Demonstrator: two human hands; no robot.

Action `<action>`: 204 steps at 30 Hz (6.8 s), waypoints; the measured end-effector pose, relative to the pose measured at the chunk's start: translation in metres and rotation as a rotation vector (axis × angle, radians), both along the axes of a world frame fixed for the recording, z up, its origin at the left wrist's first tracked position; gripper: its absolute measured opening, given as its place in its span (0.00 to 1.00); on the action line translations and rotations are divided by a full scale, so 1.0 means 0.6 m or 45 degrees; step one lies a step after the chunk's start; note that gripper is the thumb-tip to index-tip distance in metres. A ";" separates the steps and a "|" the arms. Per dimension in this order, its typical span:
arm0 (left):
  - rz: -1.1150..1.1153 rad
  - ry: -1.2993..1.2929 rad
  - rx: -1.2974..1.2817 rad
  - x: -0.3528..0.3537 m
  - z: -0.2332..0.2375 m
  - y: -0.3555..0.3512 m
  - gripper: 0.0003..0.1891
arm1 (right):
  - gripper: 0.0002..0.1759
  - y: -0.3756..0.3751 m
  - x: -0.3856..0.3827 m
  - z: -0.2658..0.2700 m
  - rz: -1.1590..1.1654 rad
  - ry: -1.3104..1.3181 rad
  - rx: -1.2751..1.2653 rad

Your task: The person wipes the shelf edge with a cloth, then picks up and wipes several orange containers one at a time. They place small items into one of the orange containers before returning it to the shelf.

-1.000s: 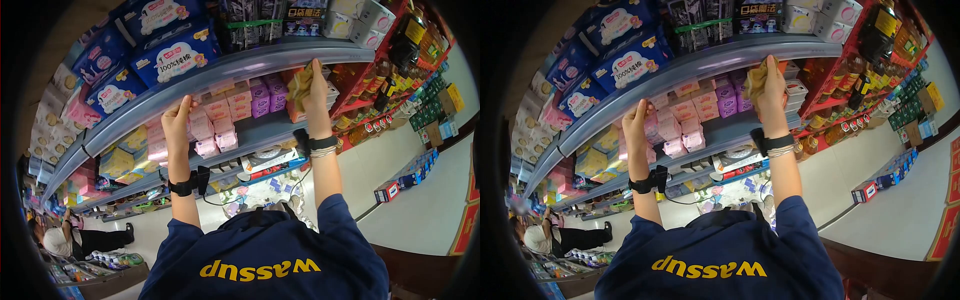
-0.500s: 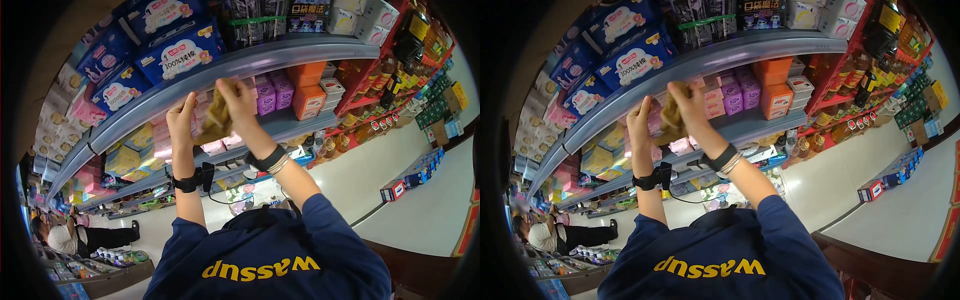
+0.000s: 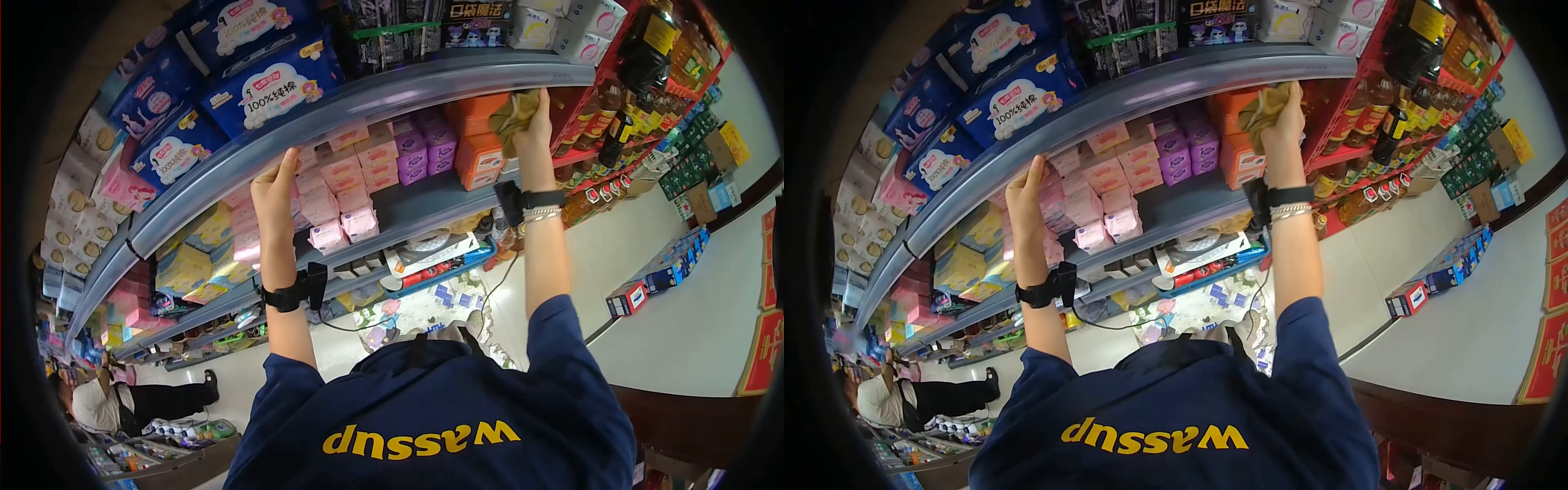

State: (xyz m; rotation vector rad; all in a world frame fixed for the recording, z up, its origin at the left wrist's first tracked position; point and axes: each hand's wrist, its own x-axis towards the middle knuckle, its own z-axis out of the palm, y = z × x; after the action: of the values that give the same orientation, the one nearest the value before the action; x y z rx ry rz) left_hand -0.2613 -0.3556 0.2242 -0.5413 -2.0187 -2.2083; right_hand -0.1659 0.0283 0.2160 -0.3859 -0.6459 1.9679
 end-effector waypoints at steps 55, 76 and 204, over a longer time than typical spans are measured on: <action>-0.354 0.320 -0.621 0.069 -0.262 0.437 0.31 | 0.26 -0.094 0.363 -0.322 0.500 -0.186 0.062; -0.147 0.673 -0.751 -0.059 -0.133 0.546 0.25 | 0.30 0.076 0.401 -0.301 0.625 0.102 -0.170; -0.012 -0.325 -1.042 0.105 -0.338 0.319 0.55 | 0.21 0.039 0.323 -0.392 0.702 -1.141 1.315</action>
State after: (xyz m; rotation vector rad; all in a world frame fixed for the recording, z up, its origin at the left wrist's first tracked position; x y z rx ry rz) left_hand -0.1984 -0.1644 0.0216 -0.3208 -3.0317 -1.4172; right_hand 0.0279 0.0520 -0.0190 -0.4356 -2.3896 1.5559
